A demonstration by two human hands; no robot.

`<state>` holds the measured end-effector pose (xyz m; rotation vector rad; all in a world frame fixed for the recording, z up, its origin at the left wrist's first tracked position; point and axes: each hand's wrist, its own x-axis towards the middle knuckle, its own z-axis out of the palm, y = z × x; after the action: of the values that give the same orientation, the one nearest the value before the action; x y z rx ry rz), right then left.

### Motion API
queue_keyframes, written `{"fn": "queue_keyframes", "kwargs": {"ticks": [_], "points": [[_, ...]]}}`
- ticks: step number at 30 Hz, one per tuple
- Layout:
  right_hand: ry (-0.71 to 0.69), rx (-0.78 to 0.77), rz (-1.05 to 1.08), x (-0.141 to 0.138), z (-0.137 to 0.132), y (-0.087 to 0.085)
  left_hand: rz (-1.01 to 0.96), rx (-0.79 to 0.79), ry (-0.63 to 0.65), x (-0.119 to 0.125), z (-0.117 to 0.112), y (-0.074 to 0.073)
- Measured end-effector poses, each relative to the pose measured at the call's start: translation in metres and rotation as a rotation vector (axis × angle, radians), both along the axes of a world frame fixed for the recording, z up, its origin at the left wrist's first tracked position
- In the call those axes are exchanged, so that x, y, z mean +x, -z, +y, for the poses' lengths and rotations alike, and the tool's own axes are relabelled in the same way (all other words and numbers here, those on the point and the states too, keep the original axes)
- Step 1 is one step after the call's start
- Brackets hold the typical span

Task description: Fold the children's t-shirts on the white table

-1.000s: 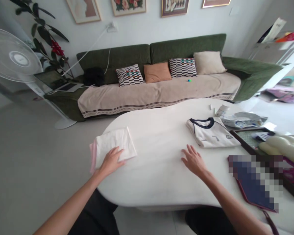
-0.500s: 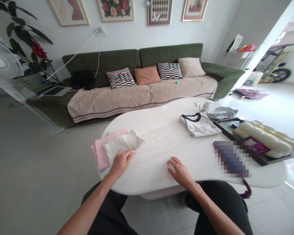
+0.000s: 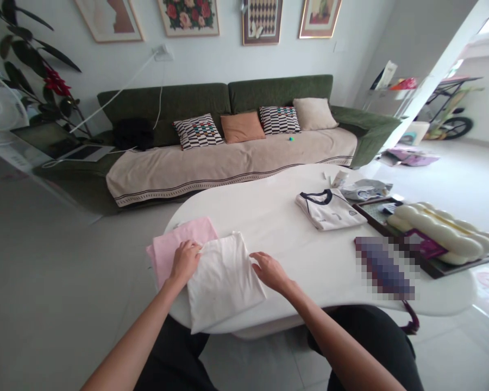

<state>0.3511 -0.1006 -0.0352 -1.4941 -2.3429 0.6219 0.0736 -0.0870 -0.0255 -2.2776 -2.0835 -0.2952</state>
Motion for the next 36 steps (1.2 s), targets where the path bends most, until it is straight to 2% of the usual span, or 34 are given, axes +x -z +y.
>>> {"fn": "queue_keyframes", "kwargs": {"ticks": [5, 7, 10, 12, 14, 16, 19, 22, 26, 30, 33, 36], "points": [[-0.026, 0.021, 0.024, -0.024, 0.001, -0.004, 0.035, 0.127, 0.266, 0.027, -0.037, -0.025], [-0.061, 0.109, 0.032, -0.031, -0.006, -0.005, 0.052, 0.118, 0.425, 0.042, -0.058, -0.036], [-0.194, 0.278, 0.005, -0.034, -0.022, -0.006, 0.088, 0.041, 0.656, 0.060, -0.092, -0.050], [-0.272, 0.359, -0.027, -0.029, -0.032, -0.006, 0.088, 0.003, 0.730, 0.066, -0.113, -0.057], [-0.273, 0.406, -0.050, -0.018, -0.040, -0.006, 0.068, -0.017, 0.716, 0.067, -0.129, -0.062], [-0.208, 0.414, -0.061, -0.002, -0.046, -0.007, 0.039, -0.040, 0.660, 0.063, -0.139, -0.066], [-0.108, 0.391, -0.060, 0.018, -0.049, -0.011, -0.035, -0.083, 0.595, 0.052, -0.140, -0.069], [-0.062, 0.329, -0.025, 0.024, -0.050, -0.018, -0.166, -0.065, 0.509, 0.041, -0.125, -0.064], [0.044, 0.169, 0.060, 0.013, -0.047, -0.023, -0.339, 0.095, 0.317, 0.030, -0.095, -0.048], [0.063, 0.140, 0.085, 0.002, -0.040, -0.027, -0.446, 0.165, 0.247, 0.029, -0.078, -0.042], [0.029, 0.151, 0.091, 0.007, -0.037, -0.037, -0.464, 0.034, 0.244, 0.032, -0.085, -0.054], [-0.047, 0.144, 0.072, 0.025, -0.047, -0.054, -0.432, -0.196, 0.292, 0.033, -0.110, -0.076]]}}
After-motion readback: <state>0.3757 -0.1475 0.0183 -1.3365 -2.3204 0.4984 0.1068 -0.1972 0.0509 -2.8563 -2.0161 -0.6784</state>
